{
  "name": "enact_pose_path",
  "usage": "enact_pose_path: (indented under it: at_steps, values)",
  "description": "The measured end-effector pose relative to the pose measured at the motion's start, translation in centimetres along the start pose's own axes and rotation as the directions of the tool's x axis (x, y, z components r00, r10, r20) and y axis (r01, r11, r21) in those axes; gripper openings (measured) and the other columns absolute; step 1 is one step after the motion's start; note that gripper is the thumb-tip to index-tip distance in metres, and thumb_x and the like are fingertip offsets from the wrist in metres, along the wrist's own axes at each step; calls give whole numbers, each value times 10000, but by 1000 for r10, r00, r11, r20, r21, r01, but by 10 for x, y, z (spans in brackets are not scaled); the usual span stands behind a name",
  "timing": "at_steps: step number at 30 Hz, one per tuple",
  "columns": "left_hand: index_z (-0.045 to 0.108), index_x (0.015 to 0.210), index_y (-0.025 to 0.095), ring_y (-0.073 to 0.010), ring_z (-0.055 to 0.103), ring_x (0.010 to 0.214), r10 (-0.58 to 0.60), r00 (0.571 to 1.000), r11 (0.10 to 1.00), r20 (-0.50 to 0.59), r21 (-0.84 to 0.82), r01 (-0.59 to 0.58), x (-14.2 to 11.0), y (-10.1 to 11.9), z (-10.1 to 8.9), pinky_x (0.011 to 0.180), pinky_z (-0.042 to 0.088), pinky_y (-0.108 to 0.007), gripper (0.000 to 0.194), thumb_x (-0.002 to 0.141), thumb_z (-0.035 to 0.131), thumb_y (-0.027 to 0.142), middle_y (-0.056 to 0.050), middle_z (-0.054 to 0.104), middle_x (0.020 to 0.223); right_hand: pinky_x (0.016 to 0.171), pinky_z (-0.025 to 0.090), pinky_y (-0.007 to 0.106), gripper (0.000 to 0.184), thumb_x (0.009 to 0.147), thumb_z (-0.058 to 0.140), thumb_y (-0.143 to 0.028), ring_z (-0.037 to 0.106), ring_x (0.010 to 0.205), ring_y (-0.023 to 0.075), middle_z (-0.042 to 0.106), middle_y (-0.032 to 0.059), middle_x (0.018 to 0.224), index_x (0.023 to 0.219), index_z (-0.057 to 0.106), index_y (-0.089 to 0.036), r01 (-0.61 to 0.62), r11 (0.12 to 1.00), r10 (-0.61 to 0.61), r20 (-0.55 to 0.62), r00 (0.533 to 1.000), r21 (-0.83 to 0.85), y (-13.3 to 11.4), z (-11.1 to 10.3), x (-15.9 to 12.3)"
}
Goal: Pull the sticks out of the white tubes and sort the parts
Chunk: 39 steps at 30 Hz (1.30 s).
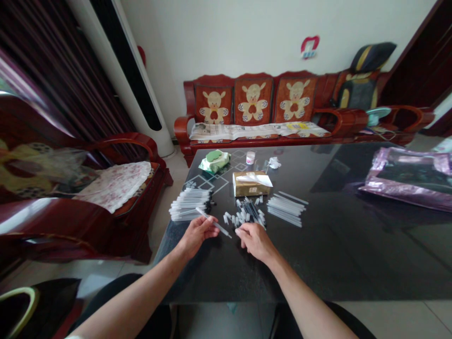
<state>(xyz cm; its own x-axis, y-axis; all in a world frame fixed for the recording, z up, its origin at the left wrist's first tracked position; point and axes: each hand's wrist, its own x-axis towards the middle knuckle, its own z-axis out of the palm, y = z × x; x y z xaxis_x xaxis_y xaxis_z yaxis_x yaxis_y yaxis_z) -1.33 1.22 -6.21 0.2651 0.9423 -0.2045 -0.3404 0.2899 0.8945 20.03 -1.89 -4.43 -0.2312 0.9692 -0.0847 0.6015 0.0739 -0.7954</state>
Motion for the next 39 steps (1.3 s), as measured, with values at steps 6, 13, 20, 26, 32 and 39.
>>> enact_pose_path:
  at_steps: [6,13,20,26,32,39]
  values:
    - [624,882,87,-129,649,604,24,1000,1000,18,9,-24,2,0,-1,612,536,-226,363,756,670,424,-72,678,681,403,362,183,254,812,496,-368,489,379,83,609,-7,536,730,614,-158,20,987,-39,114,993,161,-7,11,-2]
    - [622,839,85,-107,634,585,182,956,978,-231,-59,-200,15,32,-26,588,536,-200,326,703,728,361,-29,638,637,511,372,216,192,757,548,-279,551,498,119,621,17,553,640,656,-172,-10,969,-13,-89,996,-248,20,-51,1]
    - [622,868,84,-106,632,589,163,969,984,-185,-45,-174,13,29,-26,576,533,-195,334,716,718,366,-37,642,650,543,322,248,193,757,558,-310,607,697,183,677,55,703,657,701,-229,-359,721,129,-395,910,-593,49,-90,0]
    - [623,844,86,-121,631,565,96,991,995,-93,32,-93,7,19,-17,569,529,-224,373,720,698,430,-54,652,646,528,312,250,202,762,557,-335,610,685,186,684,57,722,659,700,-235,-387,710,178,-382,907,-588,44,-73,5]
    - [634,841,93,-120,625,581,47,999,995,4,93,-47,1,13,-8,568,519,-221,358,751,667,438,-55,649,659,511,289,252,224,779,535,-344,616,674,194,680,53,692,662,685,-226,-339,732,131,-366,921,-590,39,-62,11]
    - [657,896,89,-111,613,610,12,988,996,154,87,-25,-3,7,3,604,515,-218,336,765,669,398,-62,651,689,509,380,220,343,859,439,-410,561,490,118,632,16,573,723,649,-175,-38,981,-10,-244,970,-192,8,-32,4]
